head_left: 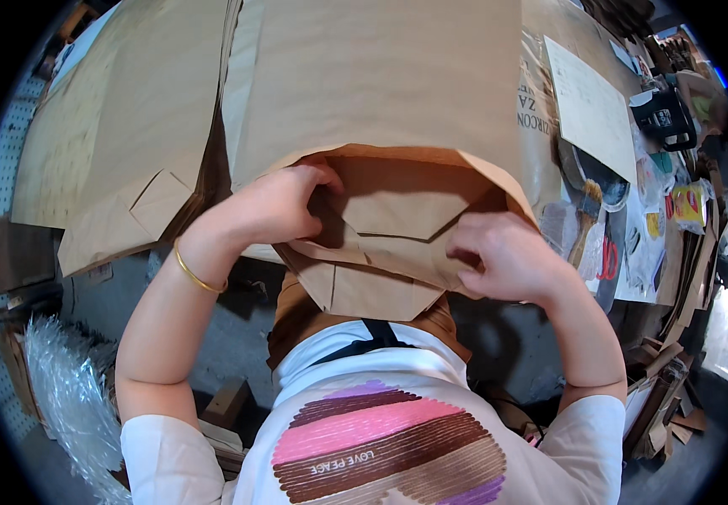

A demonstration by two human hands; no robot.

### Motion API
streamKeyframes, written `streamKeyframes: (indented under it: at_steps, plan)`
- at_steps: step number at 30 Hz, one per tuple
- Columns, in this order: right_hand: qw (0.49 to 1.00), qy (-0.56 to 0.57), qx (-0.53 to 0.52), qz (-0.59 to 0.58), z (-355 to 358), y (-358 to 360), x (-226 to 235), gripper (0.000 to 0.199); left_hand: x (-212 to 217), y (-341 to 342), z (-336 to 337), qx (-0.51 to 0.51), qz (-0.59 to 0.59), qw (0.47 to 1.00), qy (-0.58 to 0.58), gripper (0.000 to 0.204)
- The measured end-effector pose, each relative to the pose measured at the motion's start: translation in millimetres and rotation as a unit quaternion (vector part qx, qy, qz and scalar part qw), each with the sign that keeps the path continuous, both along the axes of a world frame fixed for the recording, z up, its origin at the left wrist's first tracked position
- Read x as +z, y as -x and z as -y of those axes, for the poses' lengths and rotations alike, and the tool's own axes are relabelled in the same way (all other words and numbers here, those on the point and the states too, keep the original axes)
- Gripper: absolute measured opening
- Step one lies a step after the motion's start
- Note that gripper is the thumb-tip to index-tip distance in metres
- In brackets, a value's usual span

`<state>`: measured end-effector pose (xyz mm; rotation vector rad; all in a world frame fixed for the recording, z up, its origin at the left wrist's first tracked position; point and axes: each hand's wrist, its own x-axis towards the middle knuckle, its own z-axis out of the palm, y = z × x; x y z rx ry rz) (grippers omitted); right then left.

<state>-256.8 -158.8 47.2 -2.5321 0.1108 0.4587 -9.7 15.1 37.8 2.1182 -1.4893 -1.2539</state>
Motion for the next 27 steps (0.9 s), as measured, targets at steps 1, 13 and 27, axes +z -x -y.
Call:
streamKeyframes:
  at_steps: [1,13,27]
  plan:
    - [1.000,-0.029,-0.010,-0.002,3,-1,0,0.031,6,-1,2,-0.018,-0.010,1.000,-0.008,0.059]
    - [0.983,0.098,-0.152,0.017,12,-20,-21,0.024,4,7,10,0.004,0.070,0.997,-0.013,0.058]
    - [0.883,0.417,-0.209,0.050,77,179,-28,0.042,19,60,-2,-0.146,0.286,0.947,0.035,0.063]
